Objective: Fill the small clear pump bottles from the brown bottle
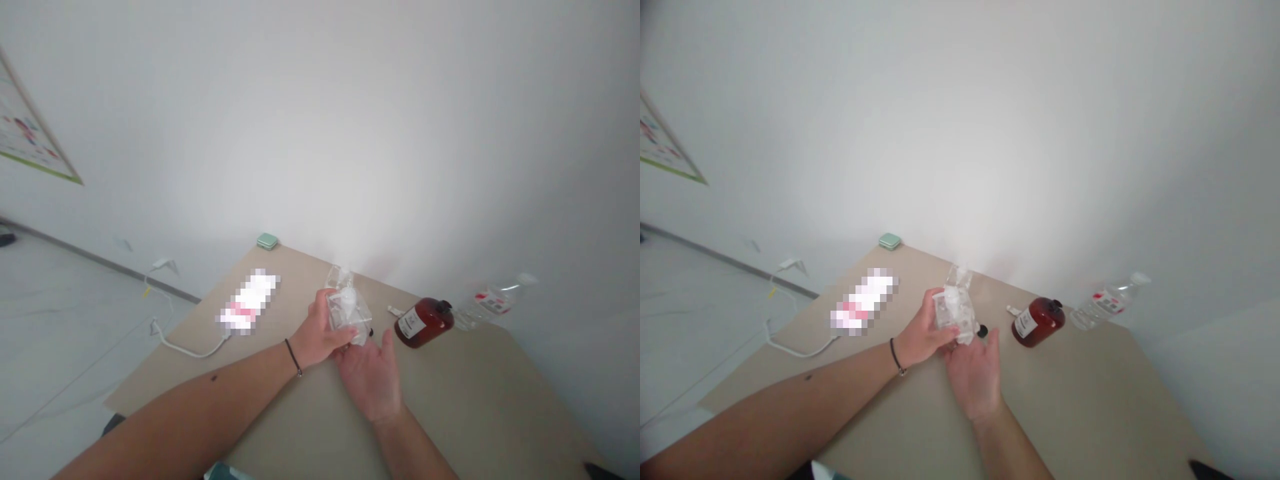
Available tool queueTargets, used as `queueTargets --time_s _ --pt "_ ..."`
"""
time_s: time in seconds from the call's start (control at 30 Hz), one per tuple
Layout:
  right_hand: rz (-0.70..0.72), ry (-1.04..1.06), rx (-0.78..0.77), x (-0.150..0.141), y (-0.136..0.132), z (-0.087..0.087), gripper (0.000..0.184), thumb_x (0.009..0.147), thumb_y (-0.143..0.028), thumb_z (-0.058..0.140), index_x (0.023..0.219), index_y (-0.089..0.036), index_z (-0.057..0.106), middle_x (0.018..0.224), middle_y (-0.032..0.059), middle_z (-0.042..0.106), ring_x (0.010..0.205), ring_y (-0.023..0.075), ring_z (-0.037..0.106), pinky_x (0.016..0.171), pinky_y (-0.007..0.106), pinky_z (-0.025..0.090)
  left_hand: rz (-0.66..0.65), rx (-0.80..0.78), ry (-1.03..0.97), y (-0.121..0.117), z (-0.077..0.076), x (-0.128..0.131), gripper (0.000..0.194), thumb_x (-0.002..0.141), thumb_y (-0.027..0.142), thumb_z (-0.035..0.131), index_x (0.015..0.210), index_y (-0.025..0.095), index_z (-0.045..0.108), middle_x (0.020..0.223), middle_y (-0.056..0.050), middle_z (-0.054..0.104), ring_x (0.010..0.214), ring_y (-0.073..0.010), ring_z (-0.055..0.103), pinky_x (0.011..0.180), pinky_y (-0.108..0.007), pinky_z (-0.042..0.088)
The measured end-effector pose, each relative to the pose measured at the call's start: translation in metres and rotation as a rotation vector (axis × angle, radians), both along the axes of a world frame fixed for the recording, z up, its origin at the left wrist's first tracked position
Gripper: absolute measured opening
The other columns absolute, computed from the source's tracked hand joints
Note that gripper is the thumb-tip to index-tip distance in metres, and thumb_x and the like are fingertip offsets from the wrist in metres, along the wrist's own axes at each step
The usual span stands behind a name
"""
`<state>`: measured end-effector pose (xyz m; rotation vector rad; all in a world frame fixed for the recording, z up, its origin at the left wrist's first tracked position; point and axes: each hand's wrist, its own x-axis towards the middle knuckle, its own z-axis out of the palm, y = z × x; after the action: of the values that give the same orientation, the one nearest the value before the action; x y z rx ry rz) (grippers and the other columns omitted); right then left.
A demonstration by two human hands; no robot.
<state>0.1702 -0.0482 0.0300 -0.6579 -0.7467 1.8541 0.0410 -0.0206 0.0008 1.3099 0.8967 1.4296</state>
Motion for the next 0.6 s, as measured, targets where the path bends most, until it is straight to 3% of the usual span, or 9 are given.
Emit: queueTargets --time_s 0.2,0.43,0.6 --pt "-0.008 0.069 -0.093 0.004 0.000 -0.004 0.054 0.090 -0.071 0.046 0.109 -0.030 0.077 0.118 0.0000 0.077 0.121 0.0224 0.064 0.116 0.039 0.038 -0.108 0.040 0.007 -0.010 -0.005 0.010 0.084 0.065 0.039 0.089 0.133 0.026 0.042 0.119 -0.008 0.058 0.117 -0.0309 0.057 0.104 -0.048 0.045" --pt "0.090 0.134 -0.064 0.000 -0.004 0.002 0.066 0.090 -0.077 0.034 0.115 -0.030 0.073 0.126 0.0025 0.072 0.120 0.0251 0.062 0.111 0.047 0.043 0.047 0.002 0.009 0.004 0.000 -0.005 0.078 0.071 0.039 0.084 0.134 0.025 0.039 0.117 -0.008 0.058 0.112 -0.0288 0.059 0.102 -0.048 0.048" --pt "-0.049 0.159 -0.075 0.005 0.000 0.000 0.057 0.088 -0.074 0.048 0.117 -0.030 0.071 0.124 0.0009 0.073 0.117 0.0217 0.063 0.105 0.043 0.049 0.056 0.060 0.082 0.012 -0.001 -0.021 0.079 0.068 0.039 0.086 0.131 0.024 0.043 0.119 -0.009 0.059 0.116 -0.0295 0.057 0.104 -0.047 0.044"
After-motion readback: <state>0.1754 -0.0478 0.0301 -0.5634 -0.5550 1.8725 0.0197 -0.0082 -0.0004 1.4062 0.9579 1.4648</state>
